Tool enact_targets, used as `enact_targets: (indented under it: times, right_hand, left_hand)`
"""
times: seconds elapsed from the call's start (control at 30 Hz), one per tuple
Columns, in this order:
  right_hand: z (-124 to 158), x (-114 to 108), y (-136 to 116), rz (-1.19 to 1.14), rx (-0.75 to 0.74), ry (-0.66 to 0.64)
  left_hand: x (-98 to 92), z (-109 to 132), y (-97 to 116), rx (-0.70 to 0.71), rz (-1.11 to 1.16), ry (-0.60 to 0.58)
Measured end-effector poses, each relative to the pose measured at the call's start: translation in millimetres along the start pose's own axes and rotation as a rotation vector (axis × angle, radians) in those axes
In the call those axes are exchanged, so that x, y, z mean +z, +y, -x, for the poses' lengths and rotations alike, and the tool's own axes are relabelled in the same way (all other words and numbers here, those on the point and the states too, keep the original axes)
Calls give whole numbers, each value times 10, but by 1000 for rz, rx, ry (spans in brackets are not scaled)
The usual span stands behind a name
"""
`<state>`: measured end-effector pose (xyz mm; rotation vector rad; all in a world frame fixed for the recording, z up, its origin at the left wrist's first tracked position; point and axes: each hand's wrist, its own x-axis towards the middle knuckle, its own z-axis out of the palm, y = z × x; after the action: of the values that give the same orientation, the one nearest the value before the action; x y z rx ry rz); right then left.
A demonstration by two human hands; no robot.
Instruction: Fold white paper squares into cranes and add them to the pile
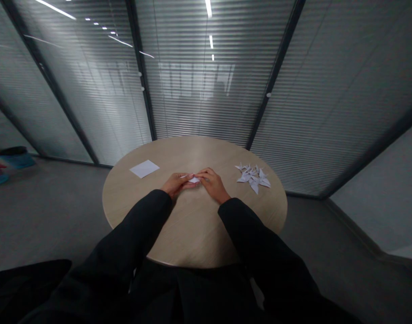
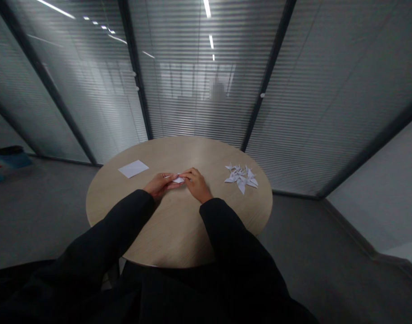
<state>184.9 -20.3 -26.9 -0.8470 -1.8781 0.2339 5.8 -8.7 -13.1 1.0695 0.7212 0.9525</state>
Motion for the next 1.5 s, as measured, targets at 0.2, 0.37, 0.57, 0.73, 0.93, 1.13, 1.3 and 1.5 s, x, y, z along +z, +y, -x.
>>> enact_targets:
  times: [0.2,0.37,0.57,0.73,0.93,1.13,1.3,1.5]
  right_hand:
    - [3,53,7,-214,265,45]
    - [0,85,52,-408,559,54]
    - [8,91,56,-465,590,-1]
    - [9,80,38,-472,575,33]
    - [6,76,28,-503,615,55]
    - [-4,68,12,-549,650,61]
    - [-14,68,-8,-581,672,81]
    - [-4,70,-1,-624,664,84]
  left_hand:
    - [-2,-18,-30,53,-79,51]
    - [18,-4,-45,88,-121,54]
    - [16,-7,-45,114,-153,90]
    - [22,-6,-46,120,-156,108]
    - [16,-18,-39,76,-169,135]
    - [7,-29,-53,73,-135,125]
    - [11,-32,-56,69,-108,133]
    - [27,-20,-56,71,-98,131]
